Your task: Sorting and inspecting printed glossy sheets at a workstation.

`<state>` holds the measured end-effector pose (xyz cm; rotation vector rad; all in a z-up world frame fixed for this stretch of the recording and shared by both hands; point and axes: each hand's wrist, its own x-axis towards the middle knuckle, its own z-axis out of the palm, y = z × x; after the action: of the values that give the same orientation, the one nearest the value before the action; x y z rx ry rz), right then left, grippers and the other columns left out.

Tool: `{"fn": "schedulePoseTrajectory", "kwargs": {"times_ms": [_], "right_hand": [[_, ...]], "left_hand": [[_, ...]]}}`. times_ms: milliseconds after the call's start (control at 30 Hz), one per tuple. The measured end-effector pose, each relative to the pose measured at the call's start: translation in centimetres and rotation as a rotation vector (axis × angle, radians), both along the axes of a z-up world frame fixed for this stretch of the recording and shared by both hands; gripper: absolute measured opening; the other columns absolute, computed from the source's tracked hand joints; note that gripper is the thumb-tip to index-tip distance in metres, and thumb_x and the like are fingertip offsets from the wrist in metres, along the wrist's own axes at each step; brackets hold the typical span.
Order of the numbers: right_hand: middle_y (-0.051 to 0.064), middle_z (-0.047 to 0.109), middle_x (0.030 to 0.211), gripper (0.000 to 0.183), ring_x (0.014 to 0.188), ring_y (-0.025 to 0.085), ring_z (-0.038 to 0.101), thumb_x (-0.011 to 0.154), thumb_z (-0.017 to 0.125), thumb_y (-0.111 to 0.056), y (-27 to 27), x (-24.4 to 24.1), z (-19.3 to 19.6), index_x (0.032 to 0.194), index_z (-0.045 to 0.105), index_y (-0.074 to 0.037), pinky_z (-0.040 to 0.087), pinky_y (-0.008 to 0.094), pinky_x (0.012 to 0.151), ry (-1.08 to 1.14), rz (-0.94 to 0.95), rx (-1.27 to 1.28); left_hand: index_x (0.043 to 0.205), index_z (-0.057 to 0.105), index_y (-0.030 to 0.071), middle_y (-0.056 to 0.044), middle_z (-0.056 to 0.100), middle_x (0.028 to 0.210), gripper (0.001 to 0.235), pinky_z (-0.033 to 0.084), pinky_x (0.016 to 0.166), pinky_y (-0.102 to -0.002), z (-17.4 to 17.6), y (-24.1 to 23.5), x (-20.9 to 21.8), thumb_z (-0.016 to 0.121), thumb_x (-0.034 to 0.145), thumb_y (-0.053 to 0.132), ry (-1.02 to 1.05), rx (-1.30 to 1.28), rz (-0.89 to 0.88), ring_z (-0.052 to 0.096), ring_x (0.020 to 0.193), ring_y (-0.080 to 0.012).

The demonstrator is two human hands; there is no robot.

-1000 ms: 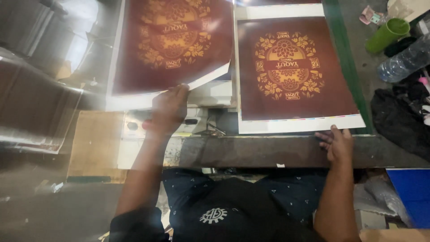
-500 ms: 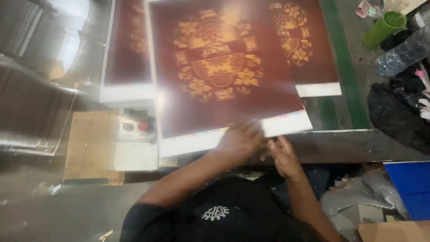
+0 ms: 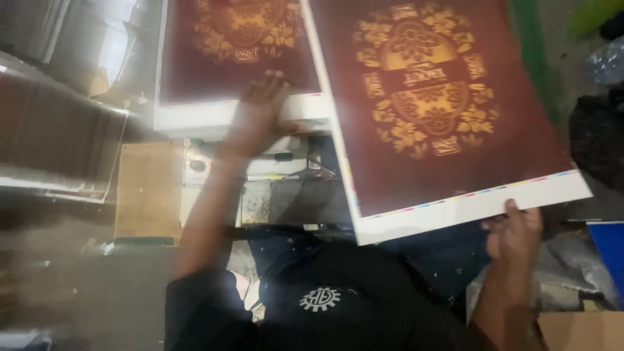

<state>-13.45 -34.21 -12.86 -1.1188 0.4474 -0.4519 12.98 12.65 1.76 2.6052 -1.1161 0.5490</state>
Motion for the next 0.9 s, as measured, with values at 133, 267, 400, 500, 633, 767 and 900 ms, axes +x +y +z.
{"fn": "schedulePoseTrajectory", "kwargs": {"times_ms": [133,267,400,500,633,767,900], "right_hand": [[0.005,0.065,0.104,0.029,0.076,0.013,0.062,0.113,0.057,-0.006,-3.3,-3.0,-1.8,0.142,0.053,-0.006,0.049,0.029,0.058,0.04,-0.061,0.018],[0.01,0.066,0.102,0.011,0.075,0.018,0.062,0.119,0.055,-0.003,-5.6,-6.3,-4.7,0.128,0.05,0.0,0.049,0.031,0.06,0.044,-0.071,-0.076],[0.009,0.066,0.104,0.016,0.084,0.017,0.063,0.117,0.053,-0.006,-3.4,-6.8,-3.2,0.133,0.051,0.0,0.053,0.031,0.065,0.222,-0.167,-0.201],[0.007,0.069,0.111,0.031,0.084,0.015,0.067,0.114,0.054,-0.008,-1.9,-5.9,-2.6,0.145,0.052,-0.006,0.056,0.028,0.063,0.306,-0.213,-0.192],[0.008,0.068,0.112,0.029,0.084,0.017,0.067,0.116,0.054,-0.008,-1.0,-4.0,-3.5,0.144,0.052,-0.003,0.051,0.027,0.059,0.138,-0.067,-0.163],[0.01,0.07,0.113,0.027,0.084,0.019,0.07,0.115,0.054,-0.011,-0.6,-0.2,-2.3,0.141,0.053,-0.003,0.05,0.025,0.057,0.171,0.013,-0.173],[0.01,0.071,0.109,0.026,0.083,0.019,0.071,0.113,0.053,-0.013,-2.1,5.2,-3.8,0.137,0.052,-0.004,0.051,0.026,0.056,0.266,0.005,-0.238]], "left_hand": [[0.134,0.064,0.0,-0.021,0.059,0.144,0.075,0.043,0.109,-0.049,0.1,2.8,1.7,0.078,0.082,0.052,-0.004,0.194,0.036,0.056,0.132,-0.0366],[0.128,0.067,0.0,-0.019,0.071,0.129,0.071,0.053,0.094,-0.045,-0.6,4.1,2.9,0.078,0.083,0.054,-0.061,0.12,-0.008,0.069,0.112,-0.035],[0.112,0.078,0.026,-0.009,0.077,0.096,0.014,0.056,0.074,-0.046,-0.2,5.4,3.2,0.069,0.103,0.032,0.194,0.295,-0.096,0.074,0.085,-0.0297],[0.11,0.072,0.016,-0.012,0.07,0.089,0.01,0.053,0.07,-0.048,1.0,4.8,1.7,0.063,0.108,0.013,-0.034,0.023,-0.101,0.069,0.076,-0.0335],[0.101,0.068,0.009,-0.014,0.064,0.079,0.008,0.05,0.065,-0.05,2.6,3.1,-2.3,0.061,0.103,0.004,-0.259,-0.094,0.092,0.065,0.071,-0.0355],[0.106,0.069,0.008,-0.013,0.066,0.081,0.012,0.053,0.064,-0.047,2.1,1.6,-6.3,0.061,0.099,0.002,-0.248,-0.176,0.138,0.067,0.072,-0.0327],[0.107,0.07,0.005,-0.014,0.069,0.083,0.013,0.054,0.065,-0.045,2.4,0.1,-9.8,0.062,0.098,0.002,-0.214,-0.157,0.191,0.069,0.075,-0.0321]]}}
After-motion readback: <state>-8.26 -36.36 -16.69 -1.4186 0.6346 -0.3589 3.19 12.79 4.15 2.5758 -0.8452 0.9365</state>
